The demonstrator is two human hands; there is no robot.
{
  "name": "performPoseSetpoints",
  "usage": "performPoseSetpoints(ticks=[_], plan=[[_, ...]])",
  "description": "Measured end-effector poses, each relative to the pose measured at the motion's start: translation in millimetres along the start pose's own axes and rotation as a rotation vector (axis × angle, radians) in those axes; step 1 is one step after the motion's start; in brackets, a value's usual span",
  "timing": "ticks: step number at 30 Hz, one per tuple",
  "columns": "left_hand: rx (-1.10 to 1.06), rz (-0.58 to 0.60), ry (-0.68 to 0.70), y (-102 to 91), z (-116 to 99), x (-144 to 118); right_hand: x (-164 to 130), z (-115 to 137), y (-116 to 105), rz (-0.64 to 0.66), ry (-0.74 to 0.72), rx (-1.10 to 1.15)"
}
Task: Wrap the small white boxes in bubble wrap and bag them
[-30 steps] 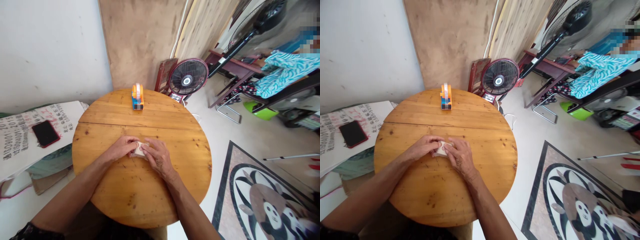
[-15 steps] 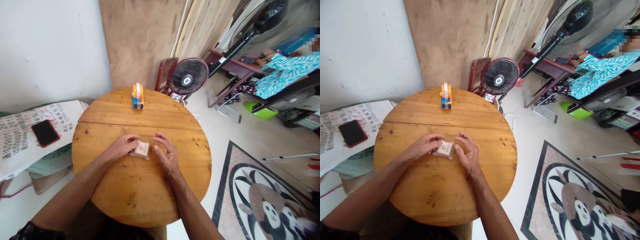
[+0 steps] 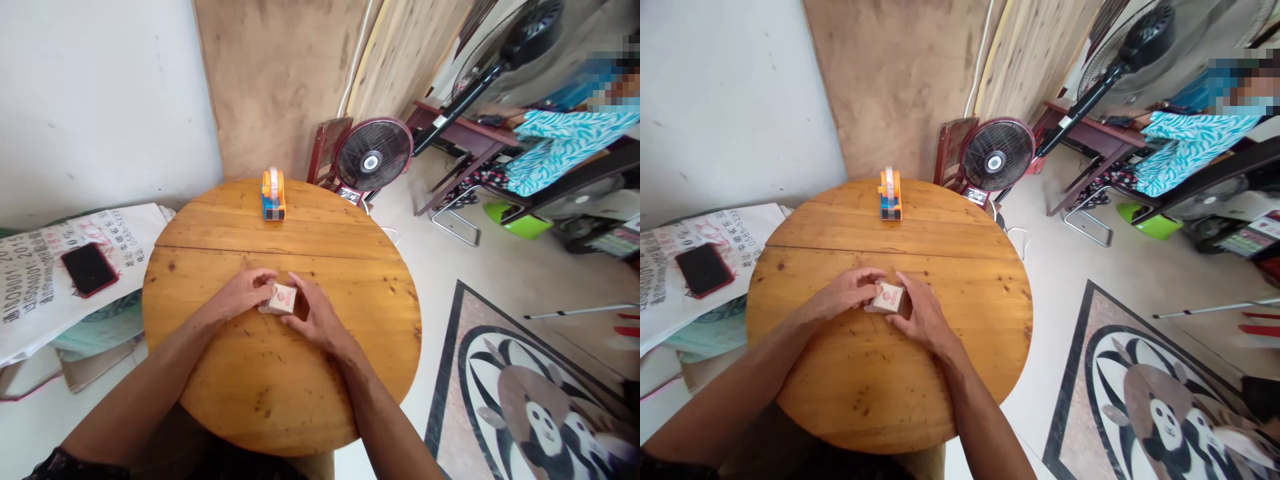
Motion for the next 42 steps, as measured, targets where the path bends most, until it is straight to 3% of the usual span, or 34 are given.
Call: performPoseSetpoints(ticks=[6,15,22,33,42], plan=[[0.008,-0.017,-0.007,2.4,-4.5,-1.6,-0.1,2.3,-7.3,-0.077,0.011,0.059],[0.040,-0.025,0.018,0.5,-4.6,-1.6,-0.2,6.1,-3.5,0.014,-0.028,0.031],[0.044,-0.030,0.025,-1.0,-11.4,-3.9,0.3,2.9,-5.8,-0.040,0.011,0.051],[-0.017,-0.017,0.021,2.4,-3.9,-0.9,0.8,5.6,-6.7,-0.052,-0.011,0.018],[0.058,-0.098,0.079,-13.3,-17.7,-0.9,-2.0,12.0,-15.5,-0.053,-0.032,0.028]])
Point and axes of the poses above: each hand's wrist, its own x-axis towards the middle knuckle, its own y-axis out of the palm, z = x × y, the point moved 10 cm from there along x, towards the middle knuckle, and after that the axes turned 8 degrees about -x, right-handed, at the moved point
